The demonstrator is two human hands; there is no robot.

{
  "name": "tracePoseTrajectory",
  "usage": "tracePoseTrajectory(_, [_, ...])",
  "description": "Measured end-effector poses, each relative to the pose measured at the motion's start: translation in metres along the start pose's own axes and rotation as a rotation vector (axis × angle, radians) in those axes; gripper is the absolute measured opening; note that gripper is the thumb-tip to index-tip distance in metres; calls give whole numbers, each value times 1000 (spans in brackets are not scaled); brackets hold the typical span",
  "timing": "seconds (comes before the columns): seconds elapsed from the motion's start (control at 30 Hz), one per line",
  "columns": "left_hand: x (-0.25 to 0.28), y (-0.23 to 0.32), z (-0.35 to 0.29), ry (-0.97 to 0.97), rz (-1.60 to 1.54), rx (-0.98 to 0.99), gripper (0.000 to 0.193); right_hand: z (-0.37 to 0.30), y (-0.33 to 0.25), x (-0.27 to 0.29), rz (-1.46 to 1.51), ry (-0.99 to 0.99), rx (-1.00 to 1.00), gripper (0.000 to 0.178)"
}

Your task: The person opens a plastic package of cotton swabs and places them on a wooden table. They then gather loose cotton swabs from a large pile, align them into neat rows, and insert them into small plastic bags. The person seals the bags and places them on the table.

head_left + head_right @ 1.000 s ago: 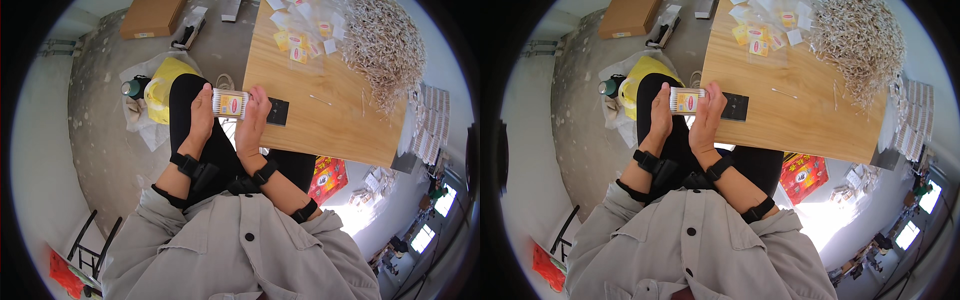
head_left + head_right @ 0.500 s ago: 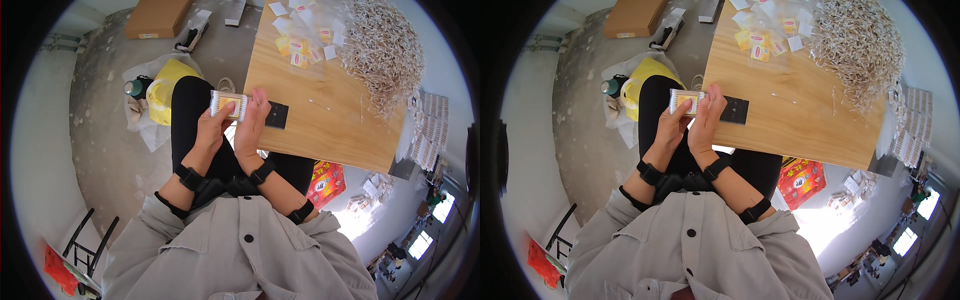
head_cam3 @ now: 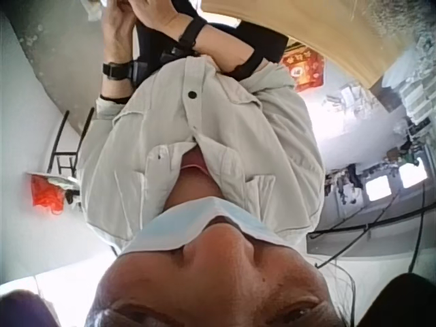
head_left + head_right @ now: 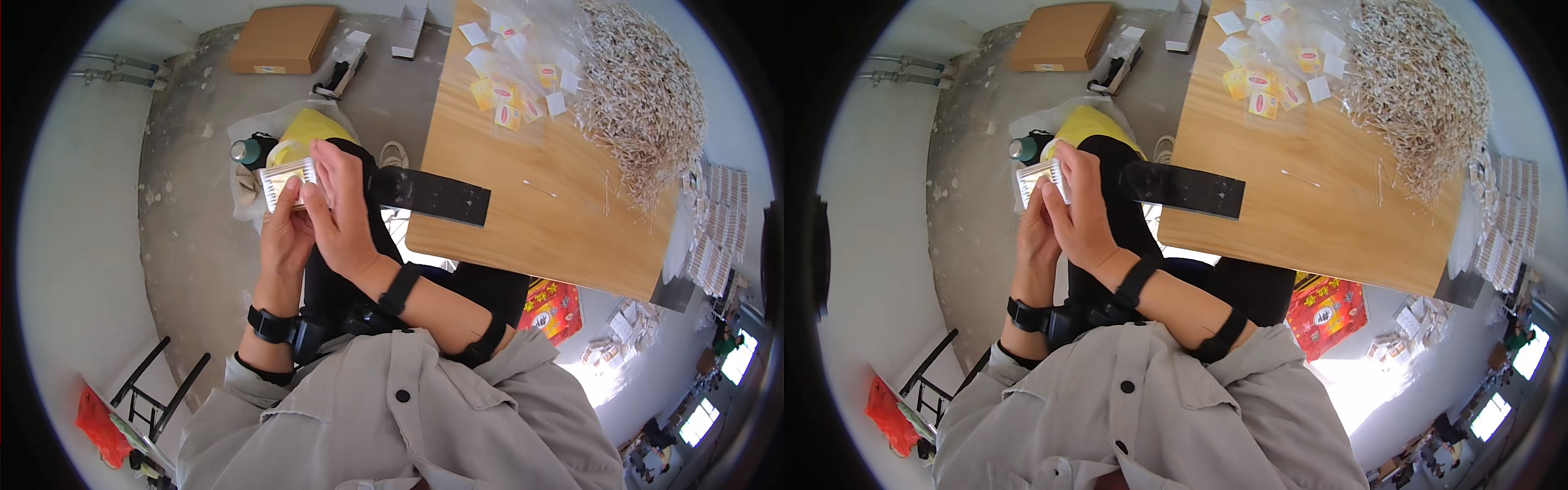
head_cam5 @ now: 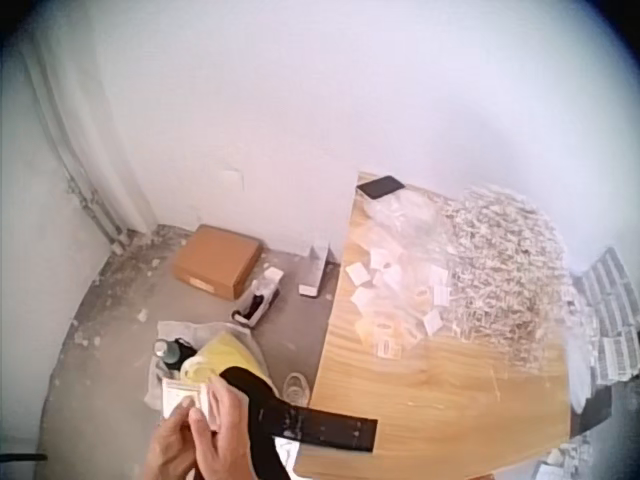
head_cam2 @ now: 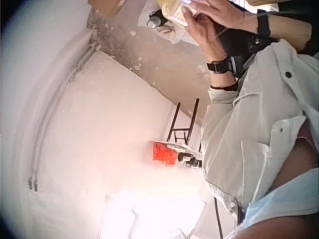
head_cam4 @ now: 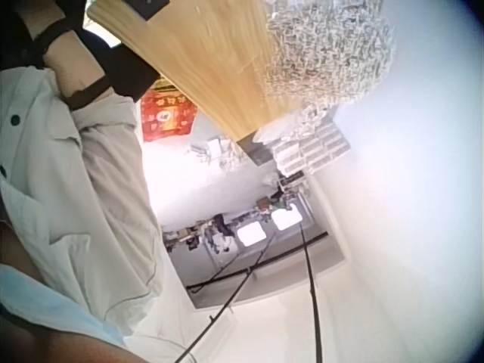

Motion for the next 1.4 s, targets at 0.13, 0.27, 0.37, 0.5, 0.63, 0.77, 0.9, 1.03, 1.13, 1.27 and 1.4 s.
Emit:
tracePoseTrajectory(0.13, [-22, 18, -18, 56, -50, 45, 29, 4, -41, 41, -112, 83, -53, 25])
tracePoseTrajectory(0.27, [-52, 6, -29, -54, -67, 57, 26, -11, -61, 69, -281, -11, -110, 19])
tracePoseTrajectory(0.37, [-66, -8, -34, -94, -35, 54, 25, -24, -74, 77, -401, -8, -100, 24])
tracePoseTrajectory(0.5, [-94, -22, -42, -170, -10, 41, 25, -29, -66, 99, -263, 33, -272, 24])
tracePoseTrajectory(0.63, [-105, -35, -50, -213, -31, 65, 26, -32, -78, 116, -232, 37, -347, 19])
tracePoseTrajectory(0.77, [-110, -53, -64, -229, -26, 131, 24, -42, -104, 140, -300, 150, -347, 18])
tracePoseTrajectory(0.9, [-122, -65, -77, -240, -117, 229, 19, -62, -123, 158, -267, 176, -160, 19])
tracePoseTrajectory(1.03, [-128, -71, -79, -302, -107, 250, 18, -80, -140, 147, -544, 99, -7, 27])
tracePoseTrajectory(1.13, [-128, -73, -82, -355, -96, 242, 25, -89, -140, 146, -584, 221, 0, 30])
tracePoseTrajectory(1.27, [-135, -72, -88, -373, -77, 227, 21, -91, -129, 147, -492, 232, -86, 28])
tracePoseTrajectory(1.4, [-136, -74, -91, -343, -79, 243, 16, -92, -115, 156, -313, 232, -140, 22])
Point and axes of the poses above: each hand's wrist, its own z-axis towards the middle knuckle, its own x-axis out of the back of the hand, y = z × x, the point moved 6 cm from there along z, towards the middle knuckle, and after that the axes turned 14 degrees about -x, right-handed, at the moved point
